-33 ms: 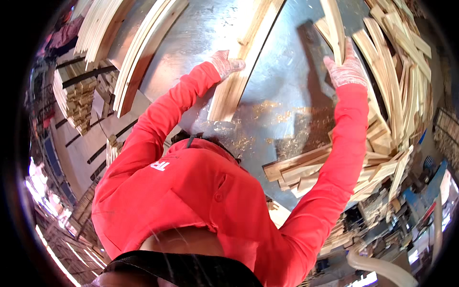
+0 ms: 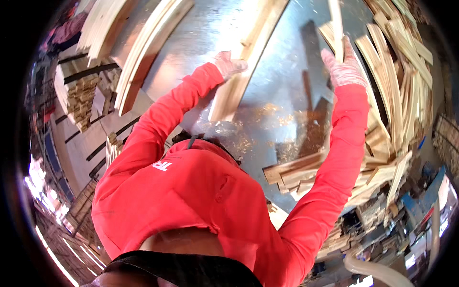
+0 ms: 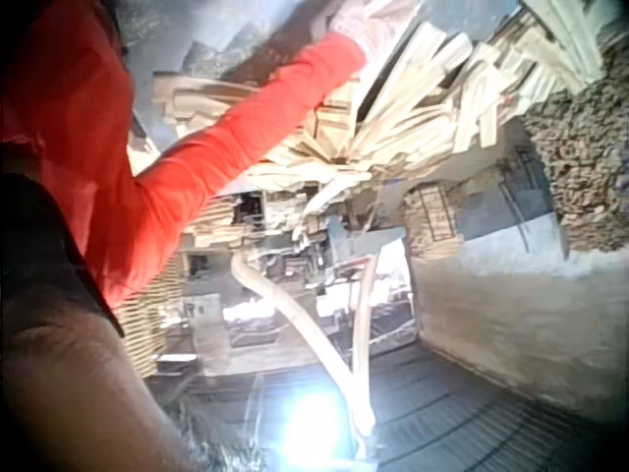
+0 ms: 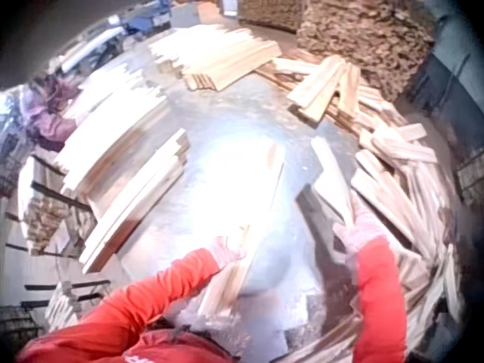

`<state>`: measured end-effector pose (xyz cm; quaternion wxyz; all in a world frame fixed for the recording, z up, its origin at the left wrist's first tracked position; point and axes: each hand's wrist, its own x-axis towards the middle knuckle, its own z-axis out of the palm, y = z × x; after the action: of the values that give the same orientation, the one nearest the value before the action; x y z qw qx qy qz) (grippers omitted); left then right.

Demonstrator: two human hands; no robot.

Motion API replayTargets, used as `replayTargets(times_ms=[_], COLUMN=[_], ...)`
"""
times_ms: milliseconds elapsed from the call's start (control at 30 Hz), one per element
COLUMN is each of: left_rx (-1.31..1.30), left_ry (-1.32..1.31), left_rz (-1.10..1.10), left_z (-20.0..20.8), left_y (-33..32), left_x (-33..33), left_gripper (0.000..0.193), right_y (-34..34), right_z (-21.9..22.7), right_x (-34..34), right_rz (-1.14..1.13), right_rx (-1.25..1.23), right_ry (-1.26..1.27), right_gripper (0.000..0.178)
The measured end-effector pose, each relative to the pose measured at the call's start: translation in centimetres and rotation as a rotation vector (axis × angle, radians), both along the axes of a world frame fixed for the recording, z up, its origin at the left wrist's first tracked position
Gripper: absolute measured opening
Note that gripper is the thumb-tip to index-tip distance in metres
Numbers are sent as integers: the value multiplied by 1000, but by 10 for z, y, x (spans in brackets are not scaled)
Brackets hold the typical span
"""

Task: The person sorts wooden planks on a metal table in a workshop. They pick up planks from a disorganized pile, inspect them, and place them into a neat stack on the left side of the table.

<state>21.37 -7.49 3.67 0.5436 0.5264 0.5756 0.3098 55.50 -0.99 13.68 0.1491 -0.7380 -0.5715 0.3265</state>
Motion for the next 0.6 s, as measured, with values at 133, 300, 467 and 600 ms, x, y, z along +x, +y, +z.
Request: replayTargets(times_ms=[133,300,467,600], left_rx=[-71,-135,-340,-303], left_ry=[22,-70,-311,360], left_rz=[-40,-19,106,-123], left_z=[14,1,-3,47], left_y=[0,-23,-27,-11], left_x=[-9,3,-5,-48], left_gripper=[32,52,45,56], right_y=[27,11,37,16], right_z=[1,-33,-31,-65], right_x=[-141,-177,9,99], right_rz=[-605,10,157,267], right_rx=[-252,-157,-184,-211], right_ry=[504,133,-905,-774], right_gripper=[51,81,107,114])
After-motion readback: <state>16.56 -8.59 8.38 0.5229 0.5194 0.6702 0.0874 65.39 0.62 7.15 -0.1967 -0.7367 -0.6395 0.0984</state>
